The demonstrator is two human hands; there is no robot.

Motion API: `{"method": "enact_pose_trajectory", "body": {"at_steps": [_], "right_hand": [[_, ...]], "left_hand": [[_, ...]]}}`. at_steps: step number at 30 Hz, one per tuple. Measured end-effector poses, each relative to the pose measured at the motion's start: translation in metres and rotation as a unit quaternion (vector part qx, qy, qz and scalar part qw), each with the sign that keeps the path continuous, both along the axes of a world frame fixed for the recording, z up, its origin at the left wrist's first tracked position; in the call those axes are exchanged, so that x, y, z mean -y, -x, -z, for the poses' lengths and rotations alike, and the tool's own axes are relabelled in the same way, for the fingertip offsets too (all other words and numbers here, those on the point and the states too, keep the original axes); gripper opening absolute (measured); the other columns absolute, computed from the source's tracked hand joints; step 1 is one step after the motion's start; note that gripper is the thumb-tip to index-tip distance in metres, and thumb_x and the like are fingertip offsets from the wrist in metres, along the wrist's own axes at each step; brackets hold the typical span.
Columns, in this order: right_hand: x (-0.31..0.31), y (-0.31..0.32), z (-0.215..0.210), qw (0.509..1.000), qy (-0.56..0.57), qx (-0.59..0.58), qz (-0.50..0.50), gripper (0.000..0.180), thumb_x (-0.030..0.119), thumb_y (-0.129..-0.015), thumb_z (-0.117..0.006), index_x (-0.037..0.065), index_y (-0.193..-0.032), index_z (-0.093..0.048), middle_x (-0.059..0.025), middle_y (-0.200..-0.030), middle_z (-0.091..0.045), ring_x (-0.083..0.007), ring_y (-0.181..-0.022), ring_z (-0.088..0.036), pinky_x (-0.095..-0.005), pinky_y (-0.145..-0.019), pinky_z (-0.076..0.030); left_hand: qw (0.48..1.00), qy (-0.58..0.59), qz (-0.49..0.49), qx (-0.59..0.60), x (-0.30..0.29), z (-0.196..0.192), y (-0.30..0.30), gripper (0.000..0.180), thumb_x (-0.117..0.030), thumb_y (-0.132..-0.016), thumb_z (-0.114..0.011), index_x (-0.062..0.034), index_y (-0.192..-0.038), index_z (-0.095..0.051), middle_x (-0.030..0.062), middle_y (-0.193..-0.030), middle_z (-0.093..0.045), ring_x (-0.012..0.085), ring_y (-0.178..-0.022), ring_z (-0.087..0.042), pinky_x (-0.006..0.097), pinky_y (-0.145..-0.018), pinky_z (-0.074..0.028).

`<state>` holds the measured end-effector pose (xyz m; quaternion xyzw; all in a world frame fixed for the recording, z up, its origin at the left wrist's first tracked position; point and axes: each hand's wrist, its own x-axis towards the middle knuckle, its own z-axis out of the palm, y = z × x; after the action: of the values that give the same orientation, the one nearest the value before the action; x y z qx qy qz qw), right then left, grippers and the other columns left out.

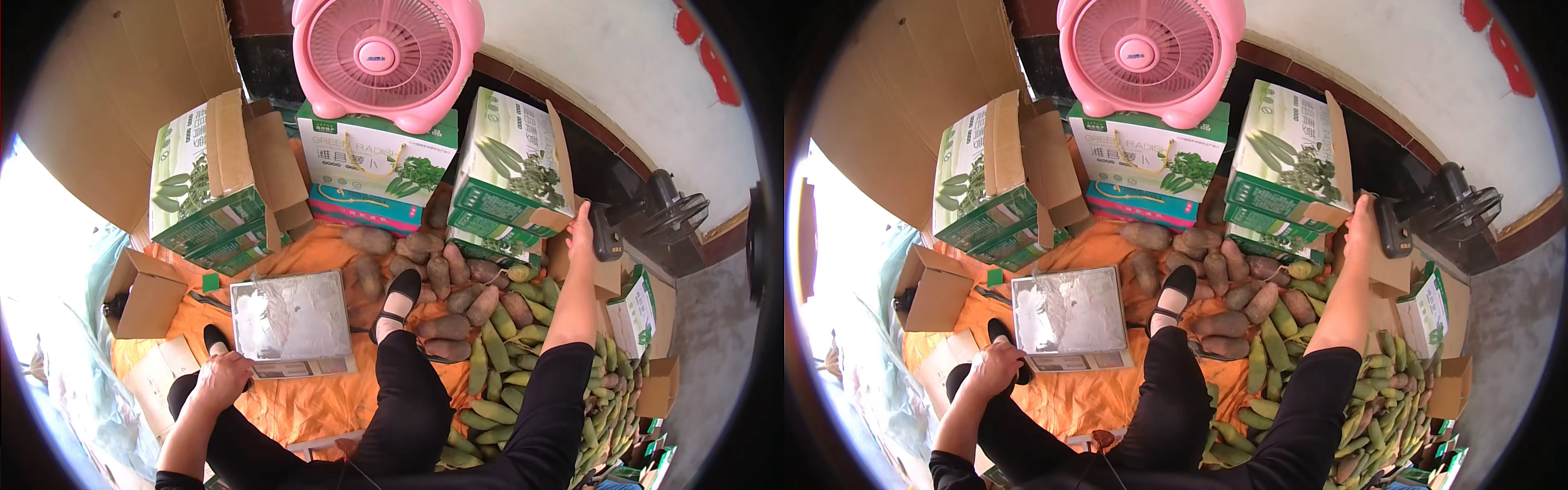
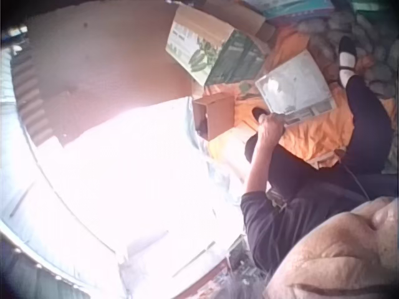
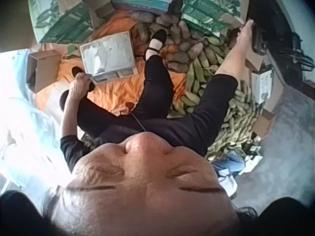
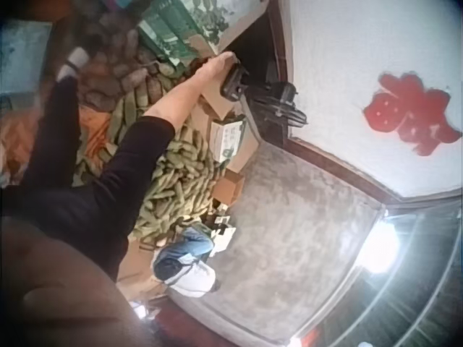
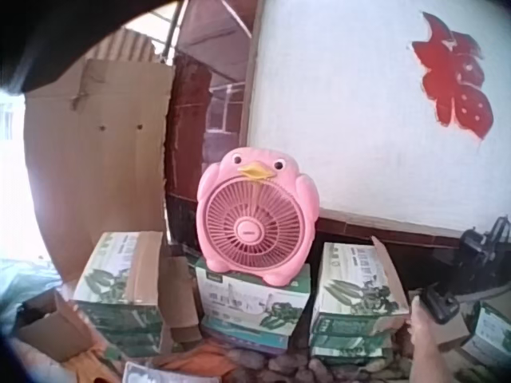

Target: Sort and pack gourds and sweet potatoes into boxes for shipment.

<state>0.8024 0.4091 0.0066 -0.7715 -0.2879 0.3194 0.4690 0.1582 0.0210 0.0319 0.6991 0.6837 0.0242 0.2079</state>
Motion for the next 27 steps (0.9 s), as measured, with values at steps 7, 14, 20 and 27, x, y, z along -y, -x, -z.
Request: {"method": "enact_pose_trajectory", "body": {"at_steps": [7,14,20,27], "right_hand": [[0.024,0.045,0.007,0.997,0.038,-0.031,-0.064,0.066,0.067,-0.076,-0.065,0.012,-0.112,-0.063,-0.0028,-0.106,-0.064,-0.0173,-0.097,-0.056,-0.0410,-0.088,-0.038],[0.061,0.054,0.012,0.967,-0.080,-0.212,-0.118,0.045,0.039,-0.085,-0.069,0.010,-0.118,-0.059,-0.0039,-0.111,-0.065,-0.0198,-0.103,-0.061,-0.0405,-0.089,-0.046],[0.133,0.107,-0.005,0.938,-0.042,-0.306,-0.157,0.047,0.036,-0.088,-0.066,0.013,-0.127,-0.056,-0.0024,-0.119,-0.064,-0.0201,-0.109,-0.060,-0.0435,-0.089,-0.048],[0.187,0.158,-0.052,0.945,-0.163,-0.194,-0.205,0.046,0.025,-0.086,-0.068,0.000,-0.123,-0.056,-0.0094,-0.114,-0.064,-0.0212,-0.102,-0.062,-0.0386,-0.087,-0.050]], "left_hand": [[0.998,-0.030,0.047,-0.004,0.008,0.002,0.005,0.012,-0.012,-0.079,-0.062,-0.0082,-0.087,-0.069,0.0113,-0.082,-0.064,0.0304,-0.080,-0.064,0.042,-0.075,-0.051],[0.997,-0.065,0.040,0.006,0.017,-0.009,0.011,0.012,-0.009,-0.078,-0.062,-0.0083,-0.087,-0.070,0.0098,-0.081,-0.065,0.0279,-0.082,-0.064,0.040,-0.075,-0.051],[0.995,-0.088,0.038,0.001,0.036,-0.009,0.020,0.012,-0.009,-0.077,-0.062,-0.0091,-0.086,-0.070,0.0080,-0.081,-0.065,0.0259,-0.082,-0.064,0.040,-0.073,-0.049],[0.996,-0.073,0.050,0.008,0.043,-0.012,0.030,0.015,-0.010,-0.077,-0.065,-0.0065,-0.091,-0.069,0.0107,-0.081,-0.062,0.0302,-0.083,-0.062,0.040,-0.080,-0.049]]}}
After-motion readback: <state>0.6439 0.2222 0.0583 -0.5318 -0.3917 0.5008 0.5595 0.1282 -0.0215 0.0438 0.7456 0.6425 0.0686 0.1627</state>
